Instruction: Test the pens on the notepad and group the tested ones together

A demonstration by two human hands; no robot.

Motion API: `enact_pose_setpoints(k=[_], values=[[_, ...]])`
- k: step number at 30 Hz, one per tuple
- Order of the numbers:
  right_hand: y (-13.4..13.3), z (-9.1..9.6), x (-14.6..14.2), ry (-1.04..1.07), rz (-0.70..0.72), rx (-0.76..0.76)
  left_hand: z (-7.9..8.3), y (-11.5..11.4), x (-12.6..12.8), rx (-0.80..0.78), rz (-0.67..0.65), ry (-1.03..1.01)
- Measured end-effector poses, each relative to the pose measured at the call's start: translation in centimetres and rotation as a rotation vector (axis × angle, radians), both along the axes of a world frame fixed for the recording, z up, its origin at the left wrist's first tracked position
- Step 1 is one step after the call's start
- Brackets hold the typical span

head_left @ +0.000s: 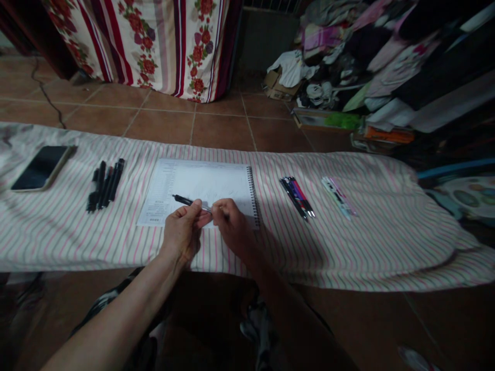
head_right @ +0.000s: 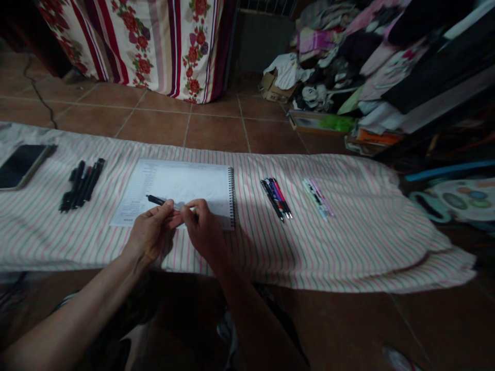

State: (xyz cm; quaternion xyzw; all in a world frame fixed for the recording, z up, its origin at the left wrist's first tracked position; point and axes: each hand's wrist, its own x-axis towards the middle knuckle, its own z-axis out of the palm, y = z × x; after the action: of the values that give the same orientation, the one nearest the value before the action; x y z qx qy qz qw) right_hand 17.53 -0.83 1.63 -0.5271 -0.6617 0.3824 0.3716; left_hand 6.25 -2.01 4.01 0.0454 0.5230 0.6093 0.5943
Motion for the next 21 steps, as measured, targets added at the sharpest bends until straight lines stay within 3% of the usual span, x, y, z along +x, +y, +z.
enact_pose_setpoints(k=[5, 8, 14, 21], values=[[0.06, -0.27, 0.17, 0.008, 0.057, 0.103, 0.15, 0.20, -0.24, -0.007, 0.014, -0.007], [-0.01, -0.10, 0.22, -0.069, -0.003, 0.157, 0.20, 0.09, -0.07, -0.036, 0.011, 0.000], [-0.18, 0.43, 0.03, -0.252, -0.053, 0.117, 0.06, -0.25, 0.34, -0.039, -0.012, 0.012], [0.14, 0.06, 0.51, -0.003, -0.066, 0.084, 0.00, 0.35, -0.62, -0.036, 0.000, 0.011]])
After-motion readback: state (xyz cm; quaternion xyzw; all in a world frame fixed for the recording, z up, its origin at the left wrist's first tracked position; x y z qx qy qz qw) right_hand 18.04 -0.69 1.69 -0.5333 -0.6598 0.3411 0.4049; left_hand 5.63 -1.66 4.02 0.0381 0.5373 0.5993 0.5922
